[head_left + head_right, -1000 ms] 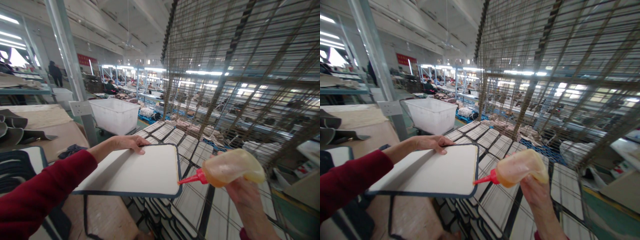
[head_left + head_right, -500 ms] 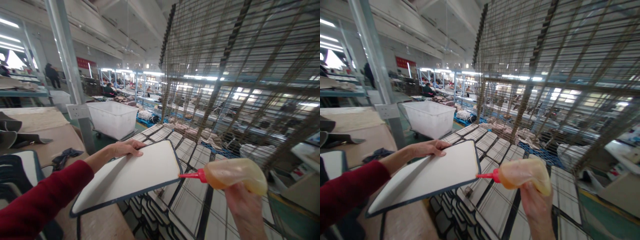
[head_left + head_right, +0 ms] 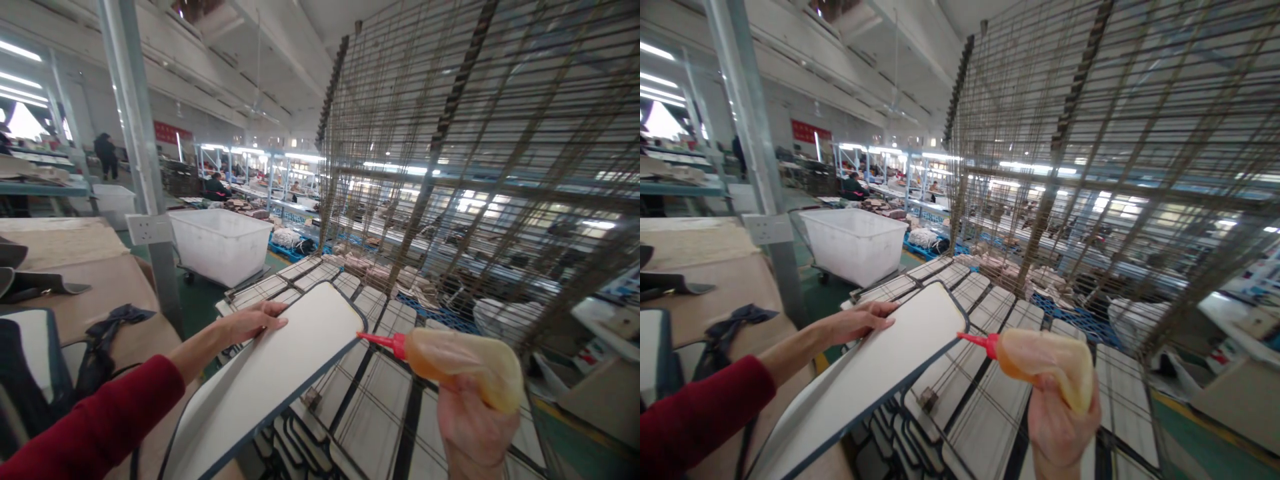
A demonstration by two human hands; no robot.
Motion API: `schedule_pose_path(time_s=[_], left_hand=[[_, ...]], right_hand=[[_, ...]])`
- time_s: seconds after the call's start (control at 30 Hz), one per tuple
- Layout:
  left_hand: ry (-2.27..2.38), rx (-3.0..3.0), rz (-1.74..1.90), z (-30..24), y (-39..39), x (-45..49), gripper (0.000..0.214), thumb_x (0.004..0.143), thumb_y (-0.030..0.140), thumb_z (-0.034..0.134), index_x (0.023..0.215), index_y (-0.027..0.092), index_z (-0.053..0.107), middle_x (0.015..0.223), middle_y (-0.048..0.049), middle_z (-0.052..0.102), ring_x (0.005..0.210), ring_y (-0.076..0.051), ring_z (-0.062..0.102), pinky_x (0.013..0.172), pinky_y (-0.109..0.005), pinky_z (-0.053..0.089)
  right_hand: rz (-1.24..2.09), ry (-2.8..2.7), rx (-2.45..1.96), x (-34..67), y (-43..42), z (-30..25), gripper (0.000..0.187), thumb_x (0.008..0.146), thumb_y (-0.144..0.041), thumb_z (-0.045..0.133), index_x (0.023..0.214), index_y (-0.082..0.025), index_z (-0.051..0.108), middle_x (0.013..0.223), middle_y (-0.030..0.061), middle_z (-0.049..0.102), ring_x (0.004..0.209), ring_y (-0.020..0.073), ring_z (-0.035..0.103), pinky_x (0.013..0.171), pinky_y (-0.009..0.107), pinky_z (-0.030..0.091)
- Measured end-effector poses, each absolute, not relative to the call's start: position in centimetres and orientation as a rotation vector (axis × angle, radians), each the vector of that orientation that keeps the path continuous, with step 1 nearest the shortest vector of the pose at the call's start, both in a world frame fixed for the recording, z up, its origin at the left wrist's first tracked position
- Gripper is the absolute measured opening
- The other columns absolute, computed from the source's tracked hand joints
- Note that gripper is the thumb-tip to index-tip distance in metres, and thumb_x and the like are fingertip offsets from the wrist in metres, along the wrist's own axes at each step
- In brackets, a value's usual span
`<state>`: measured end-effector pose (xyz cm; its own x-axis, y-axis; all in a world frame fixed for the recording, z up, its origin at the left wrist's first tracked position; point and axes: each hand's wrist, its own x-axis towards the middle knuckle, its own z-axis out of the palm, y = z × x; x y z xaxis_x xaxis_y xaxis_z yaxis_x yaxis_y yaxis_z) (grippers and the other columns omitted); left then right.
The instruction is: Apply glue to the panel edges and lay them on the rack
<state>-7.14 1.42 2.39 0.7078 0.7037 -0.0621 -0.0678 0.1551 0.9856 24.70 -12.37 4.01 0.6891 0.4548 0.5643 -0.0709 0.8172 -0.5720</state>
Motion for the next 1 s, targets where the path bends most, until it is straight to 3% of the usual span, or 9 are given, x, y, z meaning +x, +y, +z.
schedule_pose_path(time_s=[0.17,0.43,0.63,0.77,1.0], left_hand=[[0.625,1.239,0.658,1.4,0.9,-7.0,0.045,0.068,0.031,0.079,0.109,0.014,0.068,0.098,-0.0097,0.074,0.08,-0.018,0.069,0.07,-0.023,0.053],[0.655,1.154,0.739,0.9,-0.1,-6.8,0.042,0.065,0.031,0.081,0.103,0.015,0.071,0.094,-0.0081,0.075,0.075,-0.017,0.069,0.066,-0.021,0.053],[0.654,1.115,0.778,0.7,-0.3,-6.8,0.044,0.064,0.032,0.082,0.103,0.014,0.071,0.093,-0.0081,0.075,0.074,-0.016,0.069,0.066,-0.021,0.052],[0.675,1.092,0.793,0.9,-0.4,-6.9,0.045,0.062,0.034,0.084,0.099,0.013,0.071,0.088,-0.0082,0.075,0.071,-0.016,0.069,0.064,-0.022,0.052],[0.716,1.034,0.819,0.9,-0.5,-7.1,0.046,0.056,0.037,0.087,0.091,0.011,0.07,0.079,-0.0079,0.075,0.063,-0.015,0.068,0.061,-0.022,0.054]], right_hand=[[0.312,-0.748,-0.565,24.4,-12.1,3.7,0.035,0.065,-0.019,0.082,0.095,-0.025,0.068,0.096,-0.0061,0.068,0.096,0.0154,0.062,0.095,0.031,0.05],[0.301,-0.703,-0.577,23.6,-11.1,2.7,0.038,0.058,-0.02,0.086,0.09,-0.019,0.067,0.082,-0.0037,0.066,0.078,0.0122,0.063,0.081,0.024,0.052],[0.344,-0.793,-0.593,22.5,-10.6,3.2,0.047,0.061,-0.026,0.084,0.103,-0.016,0.065,0.091,0.0028,0.065,0.087,0.0194,0.063,0.092,0.039,0.05],[0.295,-0.836,-0.689,22.6,-10.3,2.5,0.051,0.06,-0.032,0.084,0.104,-0.017,0.063,0.098,0.0066,0.064,0.096,0.0248,0.062,0.09,0.046,0.05],[0.175,-0.973,-0.858,24.3,-9.1,-0.1,0.048,0.068,-0.042,0.077,0.104,-0.016,0.06,0.1,0.011,0.064,0.098,0.0278,0.061,0.082,0.044,0.053]])
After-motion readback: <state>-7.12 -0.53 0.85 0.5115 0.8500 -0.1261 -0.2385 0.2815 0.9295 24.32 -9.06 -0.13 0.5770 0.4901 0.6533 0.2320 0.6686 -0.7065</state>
